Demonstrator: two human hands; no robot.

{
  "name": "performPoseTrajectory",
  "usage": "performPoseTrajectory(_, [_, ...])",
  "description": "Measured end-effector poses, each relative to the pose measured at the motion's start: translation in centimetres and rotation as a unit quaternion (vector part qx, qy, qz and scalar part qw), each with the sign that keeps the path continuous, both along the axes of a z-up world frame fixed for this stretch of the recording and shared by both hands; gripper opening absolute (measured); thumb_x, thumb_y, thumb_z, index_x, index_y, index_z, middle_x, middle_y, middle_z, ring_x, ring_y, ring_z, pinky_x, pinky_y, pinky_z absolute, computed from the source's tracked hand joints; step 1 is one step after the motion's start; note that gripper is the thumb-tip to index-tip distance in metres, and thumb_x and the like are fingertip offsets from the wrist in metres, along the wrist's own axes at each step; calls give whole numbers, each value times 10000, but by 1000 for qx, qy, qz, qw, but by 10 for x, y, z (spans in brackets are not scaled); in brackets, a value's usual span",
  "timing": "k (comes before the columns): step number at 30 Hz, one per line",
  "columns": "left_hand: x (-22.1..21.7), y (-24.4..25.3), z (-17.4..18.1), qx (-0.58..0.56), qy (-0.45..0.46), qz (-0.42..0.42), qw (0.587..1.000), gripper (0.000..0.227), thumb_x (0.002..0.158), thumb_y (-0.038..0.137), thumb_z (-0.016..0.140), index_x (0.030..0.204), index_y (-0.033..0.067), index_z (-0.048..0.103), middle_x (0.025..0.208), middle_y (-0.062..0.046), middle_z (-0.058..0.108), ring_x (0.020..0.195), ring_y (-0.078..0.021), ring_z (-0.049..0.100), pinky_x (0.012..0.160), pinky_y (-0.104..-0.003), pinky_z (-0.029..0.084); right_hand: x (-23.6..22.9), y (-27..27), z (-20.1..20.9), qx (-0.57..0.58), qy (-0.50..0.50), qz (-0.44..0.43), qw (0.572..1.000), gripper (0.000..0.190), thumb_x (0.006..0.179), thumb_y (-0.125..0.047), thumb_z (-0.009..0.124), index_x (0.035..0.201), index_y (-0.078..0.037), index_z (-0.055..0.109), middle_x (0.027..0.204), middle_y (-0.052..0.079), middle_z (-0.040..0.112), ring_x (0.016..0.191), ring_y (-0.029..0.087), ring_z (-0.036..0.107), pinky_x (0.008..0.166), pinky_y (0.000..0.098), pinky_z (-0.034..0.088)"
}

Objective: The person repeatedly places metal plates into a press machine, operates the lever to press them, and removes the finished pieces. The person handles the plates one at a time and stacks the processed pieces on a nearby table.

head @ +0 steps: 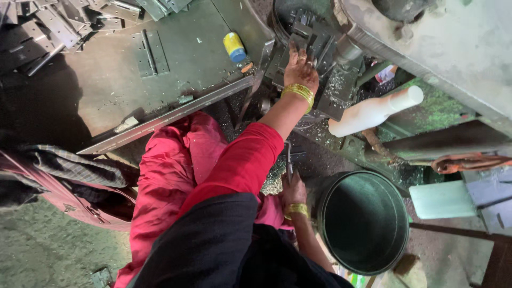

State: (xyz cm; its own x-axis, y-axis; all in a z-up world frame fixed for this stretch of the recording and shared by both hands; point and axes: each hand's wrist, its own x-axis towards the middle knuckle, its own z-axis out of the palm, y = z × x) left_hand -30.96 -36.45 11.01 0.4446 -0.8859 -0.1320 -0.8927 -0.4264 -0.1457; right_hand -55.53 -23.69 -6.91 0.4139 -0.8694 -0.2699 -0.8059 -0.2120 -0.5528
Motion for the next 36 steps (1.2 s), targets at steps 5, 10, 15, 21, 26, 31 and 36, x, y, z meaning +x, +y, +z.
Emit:
performPoseTrajectory(5, [10,14,14,27,12,-13,999,545,1080,193,285,1607,71,215,1705,-95,160,1590,-298,130,1250,-634,-8,-2,-14,36,-74,28,76,994,448,929,-378,677,1246,-74,587,1012,234,731,941,441,716,797,535,551])
performPoseTrajectory(10, [-11,73,-11,-60,43,-72,995,665,972,200,398,1581,5,215,1658,-187,170,1520,-333,134,1187,-597,-49,16,-38,149,-315,-118,78,938,522,863,-203,709,1332,-30,561,1207,222,648,1028,440,657,788,509,523])
performPoseTrajectory(15, [-8,151,-42,-206,-31,-237,949,334,955,182,517,1267,98,601,1544,-109,488,1491,-281,420,1215,-539,297,34,-25,193,-255,-172,51,950,336,936,-219,691,1222,-55,626,1156,182,671,1036,397,663,840,503,512])
performPoseTrajectory(21, [-39,92,26,-479,50,-204,852,240,928,101,580,1162,93,634,1380,-90,607,1010,-232,692,788,-383,594,29,-32,179,-249,-165,39,954,287,914,-202,692,1161,-68,634,1106,158,694,1015,387,669,842,504,510])
performPoseTrajectory(26, [-72,65,37,-369,55,-104,922,223,906,155,602,1102,97,692,1429,-105,566,1157,-230,573,883,-400,487,26,-37,170,-214,-117,43,969,425,881,-228,683,1266,-79,587,1106,176,709,988,402,688,821,518,514])
performPoseTrajectory(31, [-38,102,12,-158,65,-45,984,229,885,208,623,1043,102,751,1477,-120,524,1305,-228,453,977,-418,380,23,-35,157,-142,-65,107,982,489,910,-299,654,1345,-109,540,1135,182,743,1057,423,691,865,533,519])
performPoseTrajectory(36, [-38,105,1,-65,72,-38,995,250,903,211,632,1085,118,777,1453,-104,571,1417,-217,378,1058,-400,305,19,-46,126,-76,-22,160,984,558,907,-391,678,1357,-106,511,1120,236,708,1036,445,678,848,542,516])
